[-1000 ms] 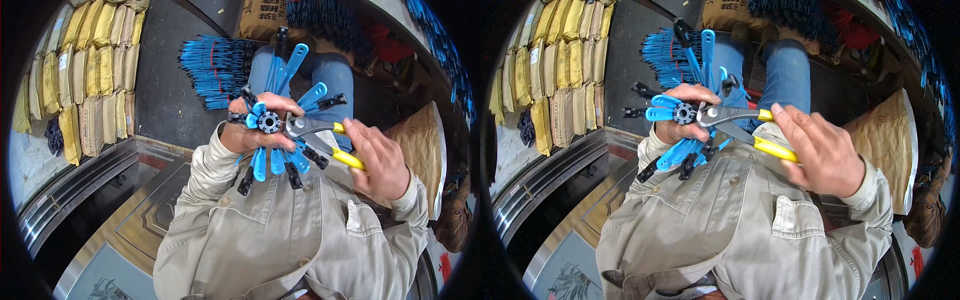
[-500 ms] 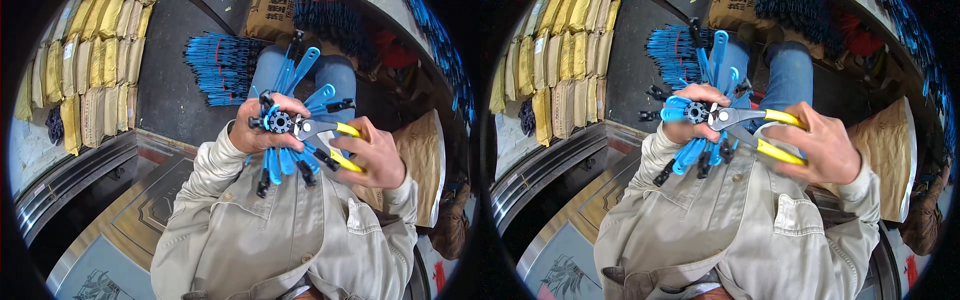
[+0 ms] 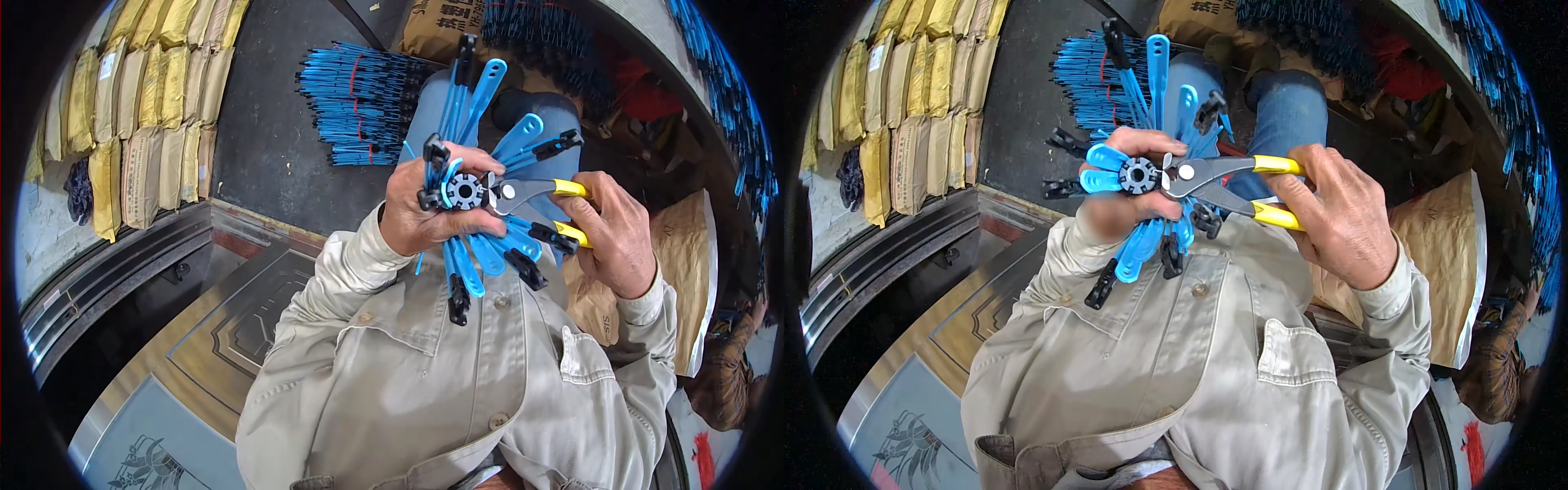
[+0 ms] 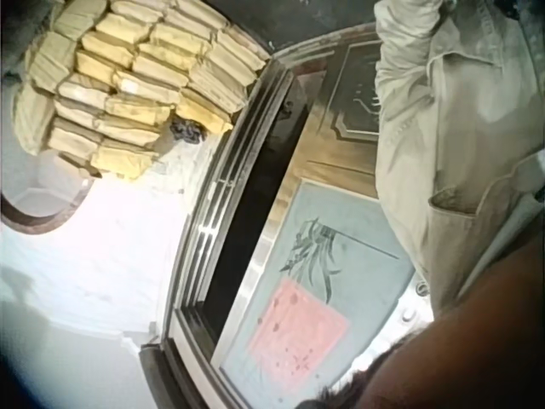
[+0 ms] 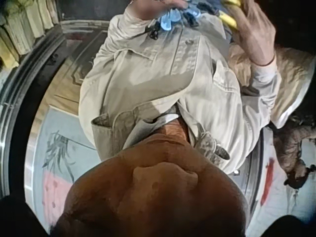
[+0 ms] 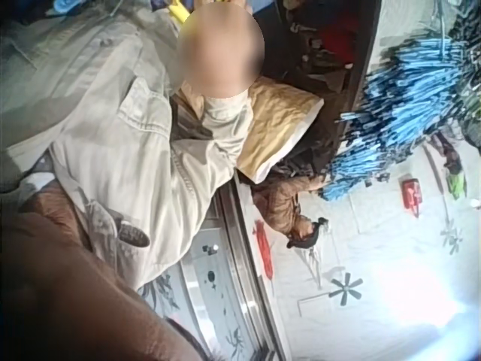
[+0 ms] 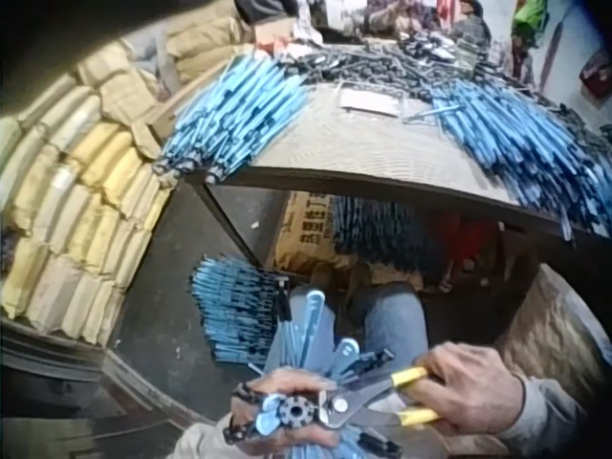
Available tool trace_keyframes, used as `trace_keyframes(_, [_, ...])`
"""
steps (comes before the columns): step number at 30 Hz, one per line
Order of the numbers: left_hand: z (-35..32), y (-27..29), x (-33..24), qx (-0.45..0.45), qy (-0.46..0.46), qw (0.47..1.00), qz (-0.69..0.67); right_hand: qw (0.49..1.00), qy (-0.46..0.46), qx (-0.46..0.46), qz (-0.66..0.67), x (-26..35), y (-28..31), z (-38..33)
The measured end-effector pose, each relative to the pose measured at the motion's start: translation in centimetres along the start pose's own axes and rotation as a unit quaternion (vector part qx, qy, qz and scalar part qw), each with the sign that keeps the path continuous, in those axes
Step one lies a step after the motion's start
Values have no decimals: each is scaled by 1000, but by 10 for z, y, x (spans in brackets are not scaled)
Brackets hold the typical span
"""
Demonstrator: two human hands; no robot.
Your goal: The person assembles umbrella ribs onto a hub by threading wire through the ribs, mounting the rib ends into the plastic hub by hand, and tightening and cutting the wire with pliers.
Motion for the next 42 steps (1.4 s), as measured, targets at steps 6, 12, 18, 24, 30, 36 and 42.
trace_keyframes(6, [1, 2, -1, 39, 24, 999, 1, 992, 97, -41, -67, 9, 17, 17])
trace_keyframes(12, [1, 5, -2, -3, 7, 1000, -10, 997, 55, 2, -56, 6, 13, 19])
trace_keyframes(18, [1, 6, -1, -31, 9, 999, 7, 992, 69, -105, 29, -15, -35, 11])
trace_keyframes(24, [1, 2, -3, -18, -7, 999, 44, 987, 124, -98, 8, -24, -28, 17])
trace_keyframes(30, [-7, -6, 0, -51, 32, 998, 34, 988, 139, -70, 5, -27, -26, 24])
trace_keyframes(36, [-2, -4, -1, -51, 39, 997, 34, 992, 120, -41, -20, -32, -21, 21])
trace_keyframes(42, [10, 11, 1, 31, 5, 998, 56, 987, 60, 99, 109, -19, 17, 26])
Point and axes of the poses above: each hand's wrist, its own z-axis towards the middle knuckle, its own y-axis out of the back of the hand, x = y × z, the point moved 2 cm from there along z, towards the middle knuckle, and after that the axes turned 14 degrees about z, right-handed, at the moved point
